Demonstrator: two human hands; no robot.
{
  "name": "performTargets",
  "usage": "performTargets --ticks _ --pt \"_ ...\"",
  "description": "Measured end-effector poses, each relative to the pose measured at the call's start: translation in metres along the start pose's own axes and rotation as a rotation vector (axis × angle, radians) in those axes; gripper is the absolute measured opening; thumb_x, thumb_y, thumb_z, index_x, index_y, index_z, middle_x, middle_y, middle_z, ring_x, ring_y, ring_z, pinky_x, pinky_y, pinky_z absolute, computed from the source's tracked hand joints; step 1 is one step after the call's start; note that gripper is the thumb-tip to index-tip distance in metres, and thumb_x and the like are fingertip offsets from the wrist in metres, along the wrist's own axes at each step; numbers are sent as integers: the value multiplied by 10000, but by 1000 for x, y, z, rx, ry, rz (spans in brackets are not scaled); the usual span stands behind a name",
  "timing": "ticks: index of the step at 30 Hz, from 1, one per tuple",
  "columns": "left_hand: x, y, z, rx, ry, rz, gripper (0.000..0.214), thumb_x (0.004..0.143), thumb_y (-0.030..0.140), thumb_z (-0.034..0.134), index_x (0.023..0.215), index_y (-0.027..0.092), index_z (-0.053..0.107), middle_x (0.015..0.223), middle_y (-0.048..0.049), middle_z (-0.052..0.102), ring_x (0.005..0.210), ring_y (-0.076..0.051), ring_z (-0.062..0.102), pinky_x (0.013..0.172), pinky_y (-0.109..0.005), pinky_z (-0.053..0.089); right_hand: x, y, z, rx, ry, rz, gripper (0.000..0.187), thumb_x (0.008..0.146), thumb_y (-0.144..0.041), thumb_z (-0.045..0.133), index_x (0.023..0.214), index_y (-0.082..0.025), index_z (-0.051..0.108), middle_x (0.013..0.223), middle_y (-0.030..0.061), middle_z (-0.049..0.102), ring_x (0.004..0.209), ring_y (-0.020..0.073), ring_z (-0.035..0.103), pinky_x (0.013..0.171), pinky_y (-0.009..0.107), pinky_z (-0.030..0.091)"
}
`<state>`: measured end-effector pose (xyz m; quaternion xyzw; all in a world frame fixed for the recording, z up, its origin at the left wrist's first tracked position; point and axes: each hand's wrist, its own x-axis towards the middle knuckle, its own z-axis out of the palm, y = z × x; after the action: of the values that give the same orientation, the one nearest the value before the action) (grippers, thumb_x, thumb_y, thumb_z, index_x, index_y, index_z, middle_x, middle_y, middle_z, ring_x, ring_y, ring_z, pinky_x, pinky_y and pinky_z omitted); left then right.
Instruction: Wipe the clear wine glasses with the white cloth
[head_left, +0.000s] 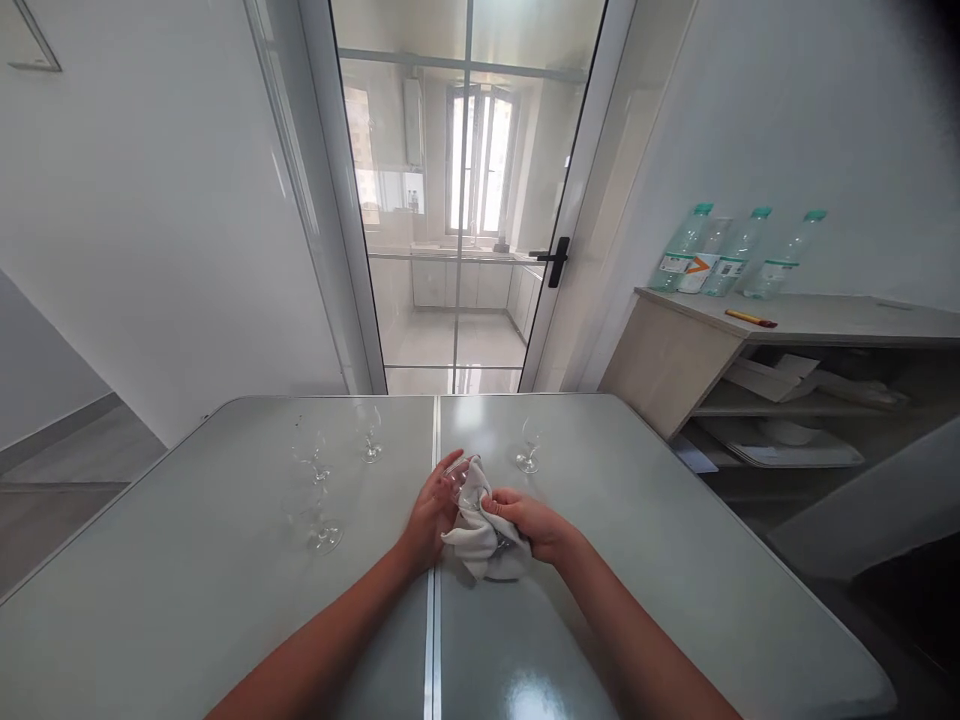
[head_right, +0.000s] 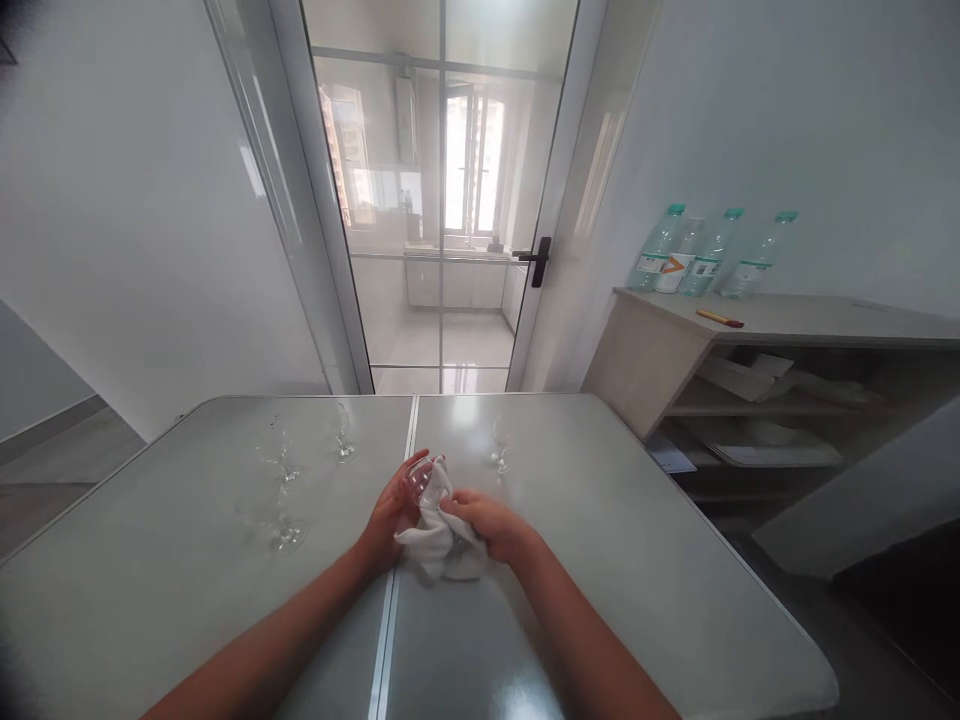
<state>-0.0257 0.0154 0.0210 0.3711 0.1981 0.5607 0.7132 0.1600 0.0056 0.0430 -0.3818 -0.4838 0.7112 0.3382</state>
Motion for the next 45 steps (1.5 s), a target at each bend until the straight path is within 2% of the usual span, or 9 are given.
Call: performTargets --ticks 3,8,11,15,18,21,27,37,45 --pt "6 -7 -7 99 56 74 566 797 495 796 1256 194 655 1311 -156 655 1218 -289 606 989 -367 485 5 3 3 -363 58 -112 275 855 -454 714 926 -191 684 797 14 669 677 166 550 621 268 405" --pt "10 -15 -17 245 197 180 533 743 366 869 1208 223 652 1365 -136 630 1287 -302 575 1037 -390 472 11 7 16 -913 472 -378 25 899 -235 616 899 -211 610 795 59 645 725 212 537 705 314 358" --pt "10 -14 -16 166 179 176 495 827 429 791 1239 197 645 1396 -156 612 1284 -303 579 1069 -417 448 10 6 17 -813 398 -365 110 921 -312 620 947 -205 619 844 61 663 763 216 555 740 320 372" --pt "9 -11 -13 2 84 107 487 896 515 687 1239 171 661 1365 -174 634 1273 -298 581 1085 -432 433 10 6 11 -146 126 -107 394 866 -566 665 948 -181 658 808 26 671 684 175 559 652 289 411" --pt "9 -11 -14 -22 99 114 481 869 494 731 1233 186 668 1344 -160 645 1195 -274 622 1042 -408 465 14 6 6 116 153 31 468 746 -581 778 910 -157 667 687 0 628 568 141 502 561 271 385" --pt "11 -10 -19 -16 120 134 569 824 461 792 1302 189 645 1365 -159 624 1165 -253 628 993 -360 491 14 3 7 33 371 -173 426 774 -556 755 909 -163 662 722 5 631 608 150 519 585 276 404" --pt "12 -10 -21 -10 203 159 612 717 427 887 1255 228 675 1419 -111 567 1278 -302 567 995 -361 520 -8 -11 15 -602 959 -649 346 974 -502 512 783 -214 534 614 -40 475 564 136 398 569 269 341" --pt "6 -5 -8 118 96 212 523 673 238 916 1112 272 636 1329 -59 549 1268 -290 527 1051 -485 517 -4 -10 19 -882 946 -523 387 983 -285 397 1253 -182 654 854 69 728 688 211 624 685 297 448" --pt "4 -13 -8 183 41 206 644 539 162 957 1136 255 734 1312 -77 535 1225 -287 503 1043 -500 521 -12 -20 7 -838 1090 -582 257 887 -316 559 1010 -218 763 807 19 751 622 164 583 668 254 441"
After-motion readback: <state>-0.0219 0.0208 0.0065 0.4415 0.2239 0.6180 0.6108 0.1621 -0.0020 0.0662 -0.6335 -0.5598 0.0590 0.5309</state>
